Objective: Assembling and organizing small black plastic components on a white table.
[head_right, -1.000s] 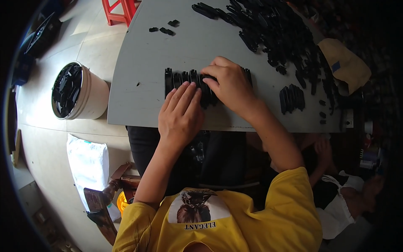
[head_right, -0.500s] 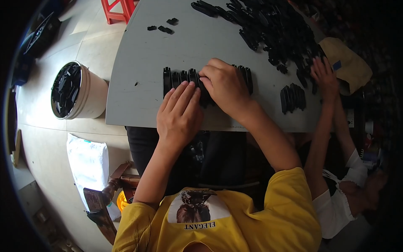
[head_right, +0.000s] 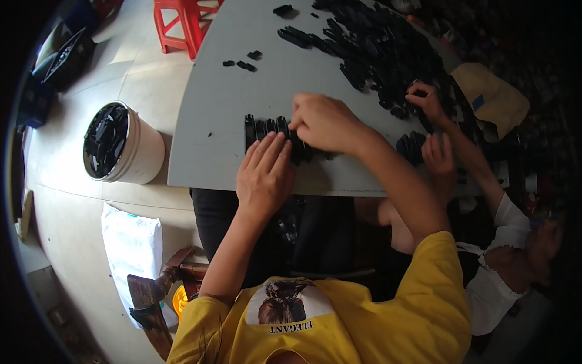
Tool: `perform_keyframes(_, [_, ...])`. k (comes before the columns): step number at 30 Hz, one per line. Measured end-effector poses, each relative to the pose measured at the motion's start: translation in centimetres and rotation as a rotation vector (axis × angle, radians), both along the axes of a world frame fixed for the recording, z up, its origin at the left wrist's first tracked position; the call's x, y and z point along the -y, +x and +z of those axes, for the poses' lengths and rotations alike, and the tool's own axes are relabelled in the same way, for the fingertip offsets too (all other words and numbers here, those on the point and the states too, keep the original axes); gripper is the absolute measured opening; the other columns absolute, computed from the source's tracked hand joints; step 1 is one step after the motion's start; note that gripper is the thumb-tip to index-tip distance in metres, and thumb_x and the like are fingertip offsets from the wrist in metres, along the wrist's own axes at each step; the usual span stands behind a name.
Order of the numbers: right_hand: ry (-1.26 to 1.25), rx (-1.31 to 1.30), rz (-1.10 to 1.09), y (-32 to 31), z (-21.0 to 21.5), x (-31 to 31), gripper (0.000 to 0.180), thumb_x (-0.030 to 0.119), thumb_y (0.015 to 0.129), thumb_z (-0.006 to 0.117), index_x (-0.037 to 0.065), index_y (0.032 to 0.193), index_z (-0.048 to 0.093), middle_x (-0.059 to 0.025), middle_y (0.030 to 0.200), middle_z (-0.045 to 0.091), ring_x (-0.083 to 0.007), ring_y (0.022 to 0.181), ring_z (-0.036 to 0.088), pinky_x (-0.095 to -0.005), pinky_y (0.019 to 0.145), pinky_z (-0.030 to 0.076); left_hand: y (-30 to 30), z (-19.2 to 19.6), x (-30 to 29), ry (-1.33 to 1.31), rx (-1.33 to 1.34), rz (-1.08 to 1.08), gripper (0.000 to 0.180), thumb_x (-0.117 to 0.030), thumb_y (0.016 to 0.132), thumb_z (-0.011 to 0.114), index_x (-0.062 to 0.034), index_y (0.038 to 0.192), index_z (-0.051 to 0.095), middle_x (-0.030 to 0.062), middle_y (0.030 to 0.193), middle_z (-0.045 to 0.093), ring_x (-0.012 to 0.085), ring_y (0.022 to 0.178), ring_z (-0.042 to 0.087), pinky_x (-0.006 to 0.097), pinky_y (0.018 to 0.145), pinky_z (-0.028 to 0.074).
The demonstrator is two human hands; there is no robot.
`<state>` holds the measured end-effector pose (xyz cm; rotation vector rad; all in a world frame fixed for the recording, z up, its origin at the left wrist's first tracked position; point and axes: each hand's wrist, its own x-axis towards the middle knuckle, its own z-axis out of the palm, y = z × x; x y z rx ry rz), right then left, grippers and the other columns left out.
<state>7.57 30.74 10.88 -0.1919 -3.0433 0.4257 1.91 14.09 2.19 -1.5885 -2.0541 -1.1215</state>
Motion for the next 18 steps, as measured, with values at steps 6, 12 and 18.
perform_keyframes(6, [-0.030, -0.462, -0.270, -9.6, -3.8, -2.9, 0.015, 0.012, 0.078, 0.068, 0.005, 0.091, 0.068, -0.0126, 0.089, 0.061, -0.0268, 0.081, 0.062, -0.0357, 0.071, 0.050, 0.4, 0.5, -0.5, 0.001, -0.015, -0.030, 0.036, -0.011, 0.076, 0.061, 0.0011, 0.110, 0.064, 0.0148, 0.119, 0.062, 0.0284, 0.115, 0.057, 0.042, 0.100, 0.044])
perform_keyframes(12, [0.109, -0.305, -0.447, -14.2, -7.6, -3.3, 0.010, 0.009, 0.076, 0.065, 0.004, 0.084, 0.067, -0.0150, 0.091, 0.066, -0.0345, 0.088, 0.064, -0.0429, 0.078, 0.053, 0.3, 0.5, -0.1, -0.050, 0.025, 0.017, 0.036, -0.004, 0.073, 0.062, -0.0019, 0.109, 0.066, 0.0121, 0.120, 0.063, 0.0277, 0.116, 0.058, 0.043, 0.099, 0.045])
perform_keyframes(18, [-0.090, -0.391, -0.259, -4.9, -1.6, -1.6, 0.012, 0.004, 0.077, 0.064, 0.005, 0.088, 0.069, -0.0121, 0.084, 0.065, -0.0273, 0.074, 0.064, -0.0345, 0.065, 0.050, 0.3, 0.7, -0.4, -0.023, 0.006, -0.003, 0.034, -0.007, 0.075, 0.062, -0.0004, 0.109, 0.065, 0.0137, 0.118, 0.063, 0.0283, 0.115, 0.058, 0.042, 0.098, 0.046])
